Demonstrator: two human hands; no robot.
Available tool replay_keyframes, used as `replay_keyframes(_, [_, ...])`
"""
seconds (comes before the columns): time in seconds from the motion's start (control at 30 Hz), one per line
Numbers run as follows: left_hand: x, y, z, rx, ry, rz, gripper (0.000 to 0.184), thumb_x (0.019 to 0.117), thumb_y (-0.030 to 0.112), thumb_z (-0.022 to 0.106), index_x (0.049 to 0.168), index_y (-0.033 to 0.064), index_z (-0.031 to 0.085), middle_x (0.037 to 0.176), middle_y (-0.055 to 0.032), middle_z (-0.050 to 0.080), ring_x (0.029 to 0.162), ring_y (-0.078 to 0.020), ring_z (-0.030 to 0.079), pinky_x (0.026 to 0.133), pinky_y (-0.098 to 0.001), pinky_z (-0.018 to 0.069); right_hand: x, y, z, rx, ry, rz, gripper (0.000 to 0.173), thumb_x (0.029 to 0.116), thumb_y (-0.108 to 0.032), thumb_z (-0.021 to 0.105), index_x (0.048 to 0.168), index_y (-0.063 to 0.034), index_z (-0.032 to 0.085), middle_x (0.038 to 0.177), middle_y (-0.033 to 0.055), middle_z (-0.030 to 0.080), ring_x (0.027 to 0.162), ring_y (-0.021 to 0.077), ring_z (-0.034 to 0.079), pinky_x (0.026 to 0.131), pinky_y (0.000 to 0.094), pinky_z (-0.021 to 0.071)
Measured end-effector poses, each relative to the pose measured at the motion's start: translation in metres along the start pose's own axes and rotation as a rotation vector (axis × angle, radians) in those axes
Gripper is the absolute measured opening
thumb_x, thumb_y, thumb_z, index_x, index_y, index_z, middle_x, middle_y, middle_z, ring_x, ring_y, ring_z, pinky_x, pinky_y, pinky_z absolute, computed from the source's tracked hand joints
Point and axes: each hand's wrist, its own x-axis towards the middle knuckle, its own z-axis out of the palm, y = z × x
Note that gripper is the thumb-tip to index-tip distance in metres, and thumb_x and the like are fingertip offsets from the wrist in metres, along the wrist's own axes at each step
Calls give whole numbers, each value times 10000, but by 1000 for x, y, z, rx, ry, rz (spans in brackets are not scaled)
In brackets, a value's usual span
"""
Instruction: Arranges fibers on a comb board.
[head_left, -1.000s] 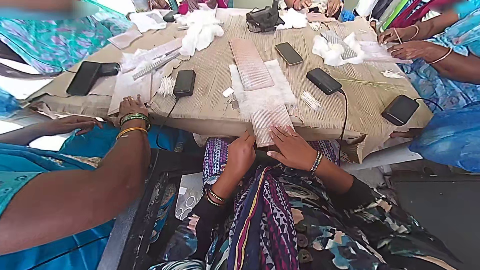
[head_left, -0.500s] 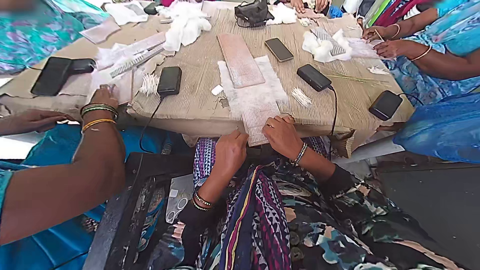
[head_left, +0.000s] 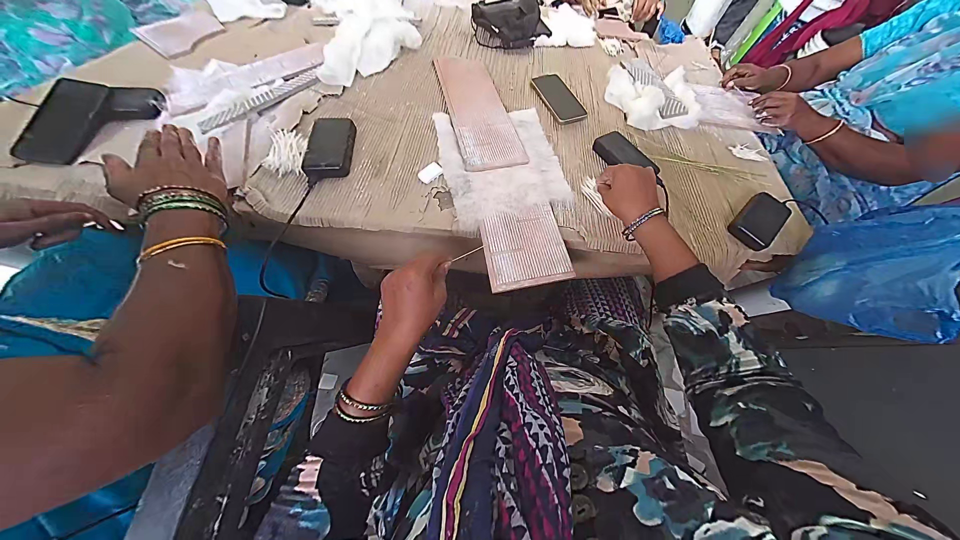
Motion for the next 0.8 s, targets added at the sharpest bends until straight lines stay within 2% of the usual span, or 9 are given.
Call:
replay_keyframes(0.13, [-2,-2,6,-45,-16,-18,169,1010,59,589,1027,-13,741,959,-195,732,879,-381,717,782,-611,545,3,-8,5,17,45,-45,248,968,-193,669,1083,19,729,1097,249,699,1084,432,649,960,658,409])
replay_keyframes(0.23, [-2,-6,9,-66,-26,-26,169,1013,57,590,1028,-16,741,959,-197,731,874,-373,715,784,-606,545,-7,-27,21,219,75,-331,324,905,-209,754,1135,17,729,1081,251,693,1000,445,665,885,673,464])
replay_keyframes(0.33, [-1,-4,8,-71,-34,-32,164,1014,56,593,1027,-16,739,960,-195,728,874,-370,711,785,-605,544,-14,-57,36,189,-27,-532,352,917,-206,730,1222,-32,720,1179,210,672,1087,412,633,886,625,461])
replay_keyframes(0.47, [-4,-2,3,-105,-30,-67,166,1019,56,581,1041,-14,730,941,-183,720,854,-349,702,782,-582,544,-14,-77,51,121,-3,-522,167,966,-87,626,1022,15,746,1031,217,695,1015,405,658,867,589,471])
replay_keyframes(0.53, [-6,-4,1,-137,-27,-114,174,1036,53,554,1078,-21,706,929,-183,713,831,-334,702,784,-560,560,-26,-75,53,135,60,-545,97,949,-44,642,919,15,713,928,213,669,923,413,657,798,590,481])
replay_keyframes(0.63, [-6,-6,-2,-191,-24,-168,210,1066,56,491,1141,-37,664,950,-214,696,852,-361,687,796,-576,542,-50,-69,41,221,-81,-534,129,951,-22,615,938,48,722,908,221,685,881,400,674,802,590,489])
replay_keyframes(0.7, [-5,-8,0,-243,-23,-177,213,1080,84,476,1150,-32,640,888,-192,667,767,-321,654,725,-537,536,-68,-62,28,350,-254,-514,124,956,-18,625,952,59,722,883,195,682,812,329,664,777,521,526])
replay_keyframes(0.77, [-3,-7,8,-359,-21,-144,202,1073,118,507,1150,-26,626,815,-135,622,673,-230,590,645,-448,507,-84,-54,16,548,-415,-472,79,964,-26,643,933,20,699,792,79,625,686,141,556,669,339,476])
replay_keyframes(0.8, [-1,-2,11,-436,-35,-124,214,1059,138,541,1178,-20,623,847,-116,637,704,-191,602,670,-413,517,-88,-50,11,667,-482,-466,64,957,-22,645,923,6,691,770,22,614,662,53,524,643,249,449])
